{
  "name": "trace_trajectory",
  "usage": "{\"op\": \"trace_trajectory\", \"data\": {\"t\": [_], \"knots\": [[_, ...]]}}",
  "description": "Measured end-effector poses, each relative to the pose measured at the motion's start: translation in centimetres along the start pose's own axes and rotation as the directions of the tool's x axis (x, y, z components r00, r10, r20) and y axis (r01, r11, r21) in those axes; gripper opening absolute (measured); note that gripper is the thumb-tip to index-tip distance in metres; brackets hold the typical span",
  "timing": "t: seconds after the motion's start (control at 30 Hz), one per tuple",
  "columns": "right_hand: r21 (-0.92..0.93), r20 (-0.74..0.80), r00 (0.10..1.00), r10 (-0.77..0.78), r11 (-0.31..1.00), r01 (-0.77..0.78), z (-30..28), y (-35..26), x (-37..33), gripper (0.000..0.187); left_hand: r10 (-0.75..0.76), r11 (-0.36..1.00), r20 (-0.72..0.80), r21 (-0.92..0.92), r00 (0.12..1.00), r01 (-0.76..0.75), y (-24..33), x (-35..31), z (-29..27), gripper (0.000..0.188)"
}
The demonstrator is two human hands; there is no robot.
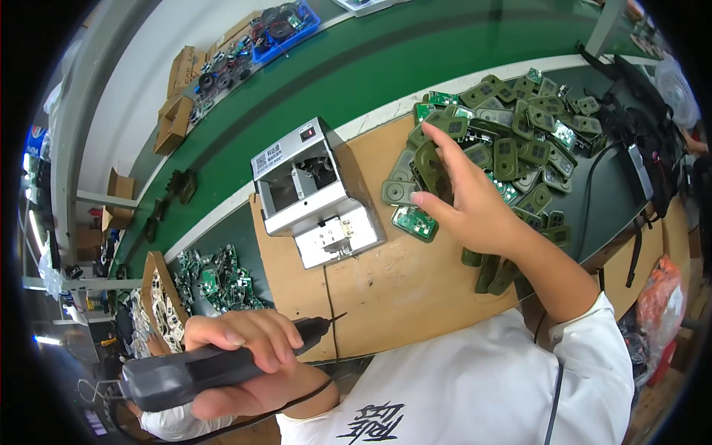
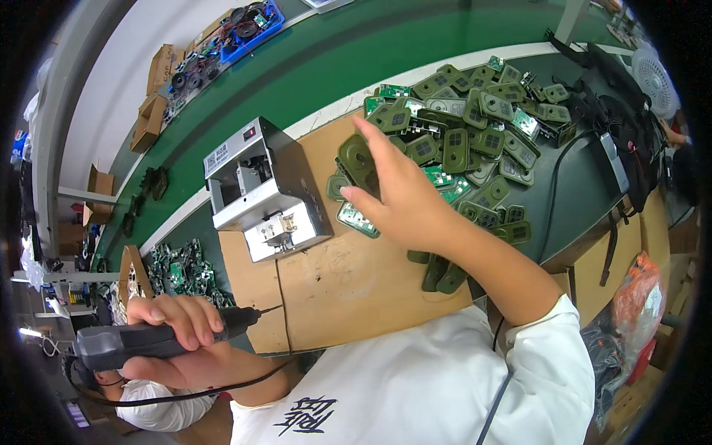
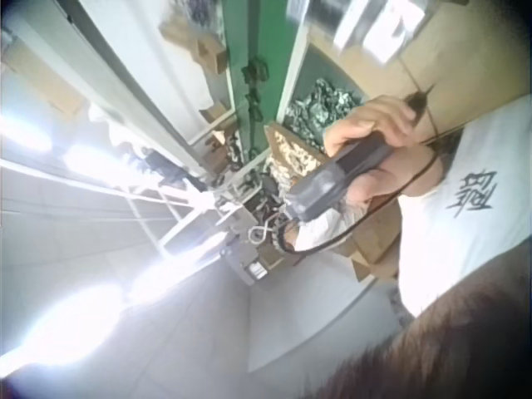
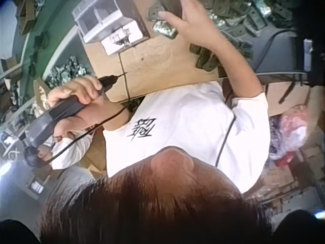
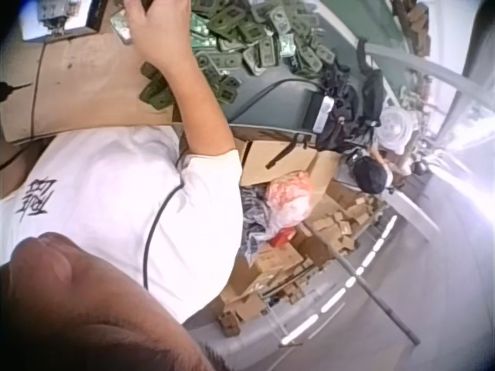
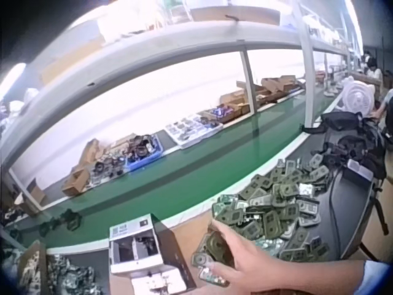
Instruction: The user is assembling electronic units by placing circuit boards into plastic housings and securing them with an electric screwdriver.
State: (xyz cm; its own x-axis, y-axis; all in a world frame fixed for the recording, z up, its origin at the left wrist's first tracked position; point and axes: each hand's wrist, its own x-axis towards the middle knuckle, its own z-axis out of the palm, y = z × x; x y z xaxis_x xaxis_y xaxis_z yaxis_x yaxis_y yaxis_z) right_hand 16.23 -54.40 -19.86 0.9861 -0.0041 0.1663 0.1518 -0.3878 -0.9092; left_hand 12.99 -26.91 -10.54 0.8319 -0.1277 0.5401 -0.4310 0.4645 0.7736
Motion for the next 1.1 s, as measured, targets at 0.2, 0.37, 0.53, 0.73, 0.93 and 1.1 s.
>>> {"op": "trace_trajectory", "data": {"t": [0.2,0.37,0.53,0.73,0.93,1.1], "knots": [[0.374,0.064,0.994,0.085,0.922,-0.103,-0.4,-0.4,0.2,0.081,-0.074,0.985,0.019,0.156,0.997,0.07,-0.8,-0.9,-1.1,0.065],[-0.07,-0.041,0.998,0.054,0.996,-0.057,0.0,0.4,0.6,0.075,-0.063,0.976,0.02,0.211,0.998,0.058,-1.3,-0.6,-0.8,0.056],[0.028,-0.044,0.987,0.155,0.988,-0.154,0.2,0.6,1.0,0.075,-0.028,0.964,-0.017,0.265,0.999,0.032,-0.6,-0.7,-1.5,0.052],[-0.299,-0.115,0.989,-0.095,0.953,0.057,1.2,1.2,1.7,0.074,0.041,0.912,-0.206,0.407,0.978,0.047,0.1,-1.1,-2.8,0.07],[-0.285,-0.175,0.984,-0.002,0.957,-0.049,-2.1,-3.7,-2.0,0.054,0.22,0.834,-0.443,0.548,0.869,0.067,2.7,-1.5,-10.0,0.094],[-0.738,0.027,0.995,0.098,0.673,-0.046,-3.5,-2.1,-6.6,0.042,-0.27,-0.075,-0.414,0.909,0.869,0.409,5.5,-8.1,-18.8,0.016]]}}
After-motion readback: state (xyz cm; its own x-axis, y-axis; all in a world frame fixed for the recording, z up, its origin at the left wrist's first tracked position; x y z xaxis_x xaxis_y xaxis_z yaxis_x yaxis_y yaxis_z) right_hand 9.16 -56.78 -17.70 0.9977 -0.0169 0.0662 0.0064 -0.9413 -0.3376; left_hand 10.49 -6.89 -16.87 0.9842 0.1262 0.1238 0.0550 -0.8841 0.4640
